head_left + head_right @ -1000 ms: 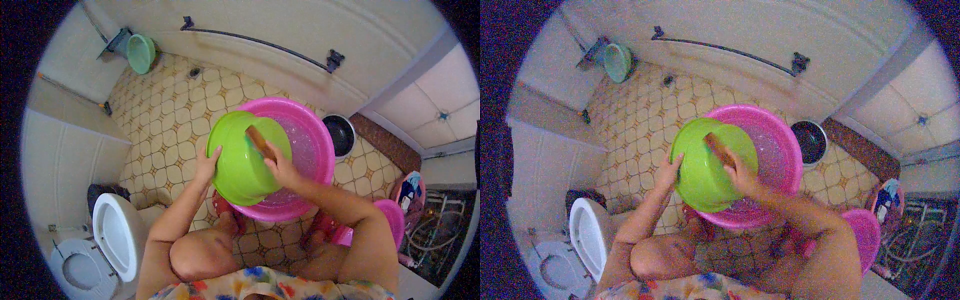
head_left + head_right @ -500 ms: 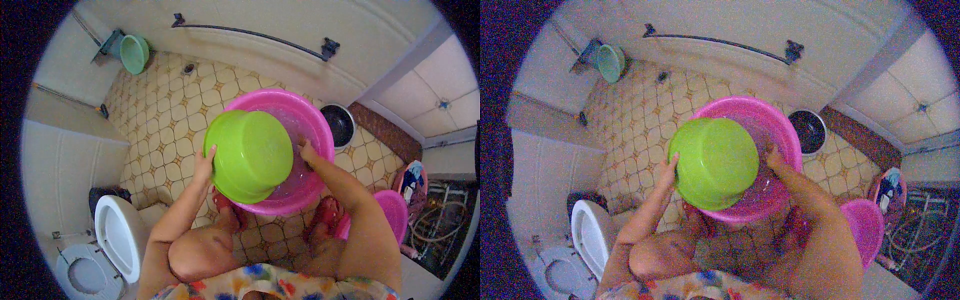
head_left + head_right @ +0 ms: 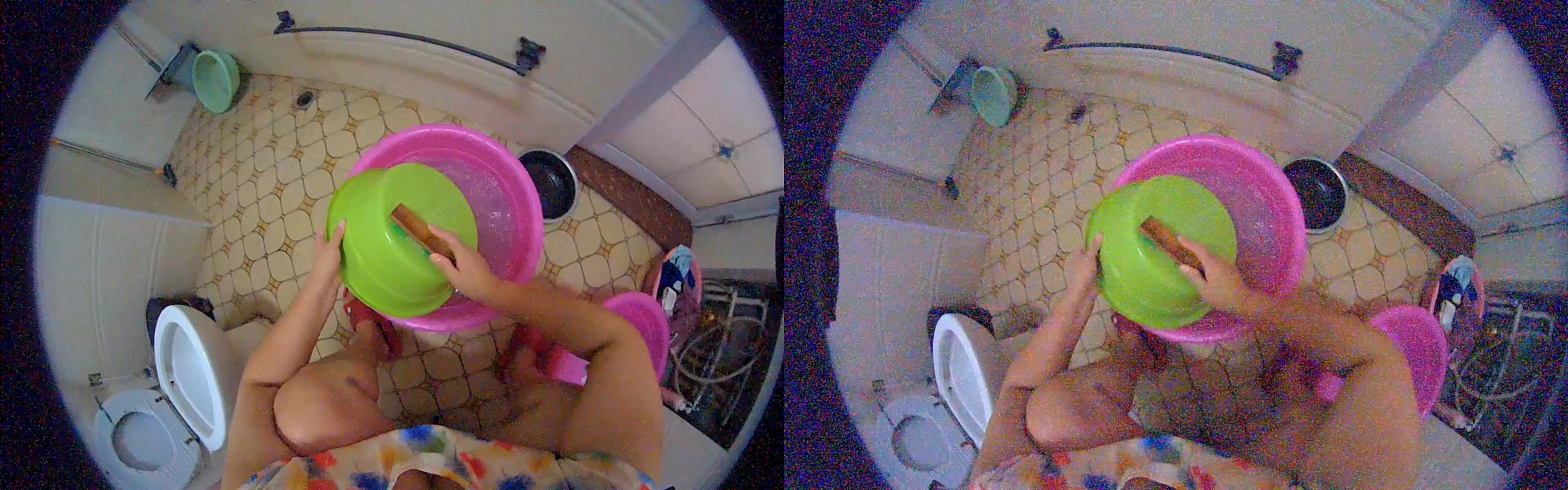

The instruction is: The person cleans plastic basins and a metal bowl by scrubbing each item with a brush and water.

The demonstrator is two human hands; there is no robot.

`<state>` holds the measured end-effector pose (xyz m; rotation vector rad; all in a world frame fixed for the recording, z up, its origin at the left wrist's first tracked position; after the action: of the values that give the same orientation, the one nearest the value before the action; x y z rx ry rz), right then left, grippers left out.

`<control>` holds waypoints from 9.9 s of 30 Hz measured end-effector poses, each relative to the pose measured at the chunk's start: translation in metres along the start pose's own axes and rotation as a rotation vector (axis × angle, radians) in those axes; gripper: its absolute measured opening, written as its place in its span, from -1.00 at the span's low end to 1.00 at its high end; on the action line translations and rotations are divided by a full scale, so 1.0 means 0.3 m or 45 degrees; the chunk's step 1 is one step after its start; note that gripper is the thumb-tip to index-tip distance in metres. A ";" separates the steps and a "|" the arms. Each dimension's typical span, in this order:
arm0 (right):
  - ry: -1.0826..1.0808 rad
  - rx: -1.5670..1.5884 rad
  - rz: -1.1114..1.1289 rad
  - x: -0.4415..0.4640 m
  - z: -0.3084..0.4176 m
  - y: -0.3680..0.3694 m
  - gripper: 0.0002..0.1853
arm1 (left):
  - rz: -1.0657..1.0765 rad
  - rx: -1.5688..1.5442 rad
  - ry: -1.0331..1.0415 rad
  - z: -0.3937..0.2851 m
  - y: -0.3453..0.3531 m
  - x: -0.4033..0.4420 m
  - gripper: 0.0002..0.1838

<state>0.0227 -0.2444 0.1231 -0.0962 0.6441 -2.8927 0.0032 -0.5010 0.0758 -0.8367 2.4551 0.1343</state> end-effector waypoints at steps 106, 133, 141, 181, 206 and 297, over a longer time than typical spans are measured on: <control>-0.045 0.128 -0.038 0.067 -0.023 -0.054 -0.50 | 0.068 -0.068 0.032 -0.017 0.013 0.038 -0.66; 0.538 0.203 -0.469 0.139 -0.527 -0.104 -0.59 | 0.064 -0.053 -0.006 0.031 0.002 0.053 -0.61; 0.141 0.151 -0.081 -0.057 -0.106 -0.056 -0.49 | 0.091 -0.076 0.043 -0.015 0.029 0.005 -0.62; 0.106 -0.066 -0.372 0.215 -0.054 -0.311 -0.56 | 0.391 0.631 0.488 -0.220 0.182 -0.056 -0.42; 0.845 0.340 -0.143 0.305 -0.335 -0.264 -0.70 | 0.426 0.539 0.694 -0.196 0.174 -0.189 -0.50; 0.749 -0.587 -1.077 -0.521 0.286 -1.426 -0.38 | 1.169 0.696 2.272 -0.310 0.780 -1.474 -0.78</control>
<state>0.1174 0.1301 0.3791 0.5848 1.7291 -3.4764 0.1152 -0.0992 0.3671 1.0157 3.7546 -1.4672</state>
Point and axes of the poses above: each hand's wrist, its own x-axis towards the middle knuckle, its own y-axis out of the palm, z = x × y, the point moved 9 cm from there along x, towards the middle knuckle, and after that the axes turned 15 degrees about -z, right-handed, at the moved point
